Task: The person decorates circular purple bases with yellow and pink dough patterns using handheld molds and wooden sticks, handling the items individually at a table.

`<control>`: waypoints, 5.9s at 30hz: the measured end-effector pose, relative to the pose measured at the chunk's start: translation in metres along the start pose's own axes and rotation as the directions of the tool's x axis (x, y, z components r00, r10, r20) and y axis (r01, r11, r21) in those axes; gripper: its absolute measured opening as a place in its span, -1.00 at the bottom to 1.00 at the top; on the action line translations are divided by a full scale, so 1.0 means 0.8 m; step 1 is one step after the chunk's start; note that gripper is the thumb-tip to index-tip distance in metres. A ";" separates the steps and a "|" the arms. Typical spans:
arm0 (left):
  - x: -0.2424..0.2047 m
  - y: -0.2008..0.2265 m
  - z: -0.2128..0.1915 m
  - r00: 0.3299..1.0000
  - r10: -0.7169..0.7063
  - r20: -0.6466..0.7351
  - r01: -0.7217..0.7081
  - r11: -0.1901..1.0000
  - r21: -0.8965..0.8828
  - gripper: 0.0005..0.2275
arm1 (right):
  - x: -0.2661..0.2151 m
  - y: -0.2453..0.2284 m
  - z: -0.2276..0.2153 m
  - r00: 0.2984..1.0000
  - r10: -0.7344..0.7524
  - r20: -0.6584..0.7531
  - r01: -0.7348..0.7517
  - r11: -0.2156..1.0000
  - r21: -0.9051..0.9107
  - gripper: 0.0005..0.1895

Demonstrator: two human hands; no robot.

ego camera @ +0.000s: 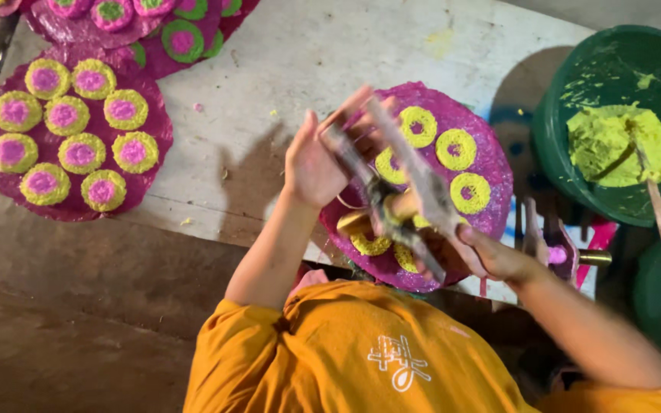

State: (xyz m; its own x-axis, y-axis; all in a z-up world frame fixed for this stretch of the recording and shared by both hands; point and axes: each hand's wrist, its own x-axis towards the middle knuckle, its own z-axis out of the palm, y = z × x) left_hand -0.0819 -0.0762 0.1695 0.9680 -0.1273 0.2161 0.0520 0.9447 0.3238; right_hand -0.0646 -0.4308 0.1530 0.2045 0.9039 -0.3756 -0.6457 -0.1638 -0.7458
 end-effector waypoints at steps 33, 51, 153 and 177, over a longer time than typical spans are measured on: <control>0.073 -0.040 -0.143 0.932 0.361 0.043 -0.332 0.893 -0.304 -0.72 | 0.097 -0.140 0.033 0.861 0.007 -0.509 -0.458 0.448 -0.768 -0.17; 0.034 -0.043 -0.137 0.960 0.279 0.008 -0.269 0.932 -0.243 -0.54 | 0.084 -0.082 -0.014 0.792 0.182 -0.582 -0.598 0.423 -0.681 -0.16; 0.036 -0.075 -0.055 0.988 0.153 0.015 -0.139 0.932 -0.334 -0.66 | -0.014 -0.013 0.026 0.762 0.268 -0.590 -0.562 0.726 -0.396 -0.07; 0.090 -0.009 -0.107 0.965 0.238 0.111 -0.208 0.951 -0.230 -0.69 | 0.075 -0.076 0.010 0.813 0.104 -0.574 -0.458 0.723 -0.518 -0.09</control>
State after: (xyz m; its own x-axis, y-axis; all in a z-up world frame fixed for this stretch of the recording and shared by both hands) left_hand 0.0087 -0.0664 0.1036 0.9194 0.0686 0.3873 -0.0955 0.9941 0.0507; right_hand -0.0189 -0.3632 0.1804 0.5213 0.4910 -0.6980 -0.1791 -0.7367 -0.6520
